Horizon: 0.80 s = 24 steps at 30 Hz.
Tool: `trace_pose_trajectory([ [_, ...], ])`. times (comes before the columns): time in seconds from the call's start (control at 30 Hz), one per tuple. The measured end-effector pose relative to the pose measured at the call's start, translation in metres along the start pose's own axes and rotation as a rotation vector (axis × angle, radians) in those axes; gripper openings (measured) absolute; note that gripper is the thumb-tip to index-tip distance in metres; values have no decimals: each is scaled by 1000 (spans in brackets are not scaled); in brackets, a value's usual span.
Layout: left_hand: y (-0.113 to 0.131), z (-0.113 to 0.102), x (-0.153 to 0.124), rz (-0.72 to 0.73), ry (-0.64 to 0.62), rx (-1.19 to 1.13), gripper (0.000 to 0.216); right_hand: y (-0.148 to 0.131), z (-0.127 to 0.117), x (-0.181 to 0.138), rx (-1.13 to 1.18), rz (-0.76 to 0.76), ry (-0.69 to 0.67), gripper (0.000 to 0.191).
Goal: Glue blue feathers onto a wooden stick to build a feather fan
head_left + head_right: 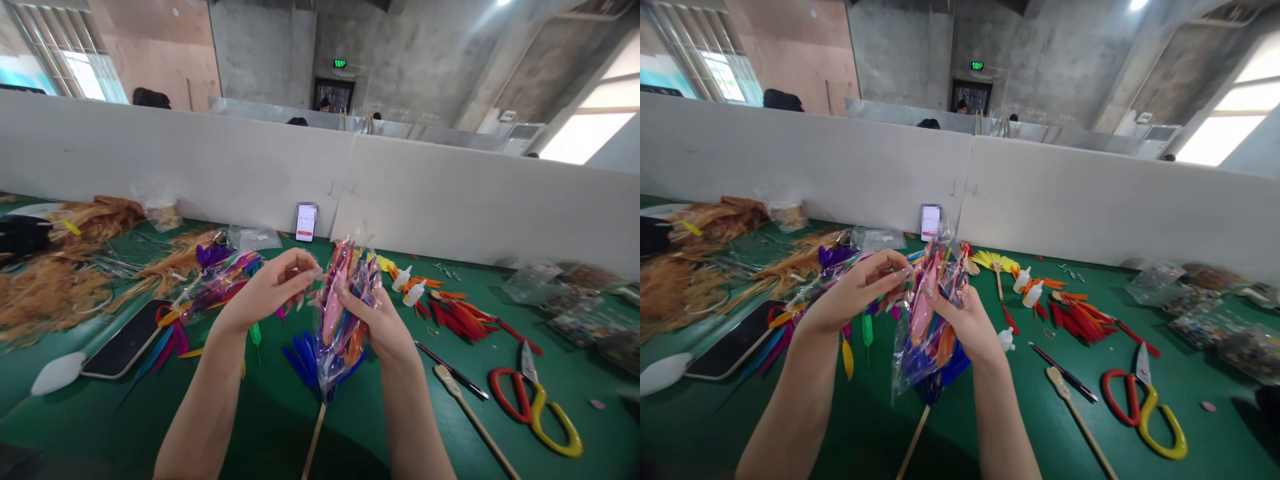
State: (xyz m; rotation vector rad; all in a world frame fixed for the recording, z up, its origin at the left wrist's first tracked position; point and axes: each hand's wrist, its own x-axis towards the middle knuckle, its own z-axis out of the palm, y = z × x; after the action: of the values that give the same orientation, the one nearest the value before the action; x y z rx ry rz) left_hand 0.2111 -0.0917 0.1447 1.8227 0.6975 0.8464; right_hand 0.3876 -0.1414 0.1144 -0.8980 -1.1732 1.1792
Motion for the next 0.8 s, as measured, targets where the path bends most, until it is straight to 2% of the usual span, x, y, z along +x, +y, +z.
trace_pose_trajectory([
  [0.23, -3, -8, 1, 10, 74, -2, 23, 5, -1, 2, -46, -8, 23, 30],
  [0.37, -6, -10, -1, -13, 112, 228, 27, 12, -9, 13, -42, -58, 201, 32],
  [0.43, -12, -12, -4, -48, 41, 411, 28, 22, -15, 22, -8, -16, 290, 38],
  [0.53, -33, -19, -20, -196, -144, 591, 32, 45, -18, 36, 29, 61, 285, 52],
  [0.57, -44, -23, -28, -272, -167, 615, 32, 54, -16, 40, 38, 69, 265, 57],
  [0.63, -72, -35, -49, -374, -35, 673, 31, 74, -9, 47, 67, 109, 219, 65],
  [0.67, -87, -42, -61, -408, 119, 732, 29, 85, -5, 49, 82, 150, 184, 67],
  [0.7, -101, -50, -72, -443, 329, 824, 27, 94, 0, 50, 73, 202, 139, 69],
  [0.8, -136, -76, -104, -579, 667, 974, 39, 121, 11, 50, -147, 320, 96, 84],
])
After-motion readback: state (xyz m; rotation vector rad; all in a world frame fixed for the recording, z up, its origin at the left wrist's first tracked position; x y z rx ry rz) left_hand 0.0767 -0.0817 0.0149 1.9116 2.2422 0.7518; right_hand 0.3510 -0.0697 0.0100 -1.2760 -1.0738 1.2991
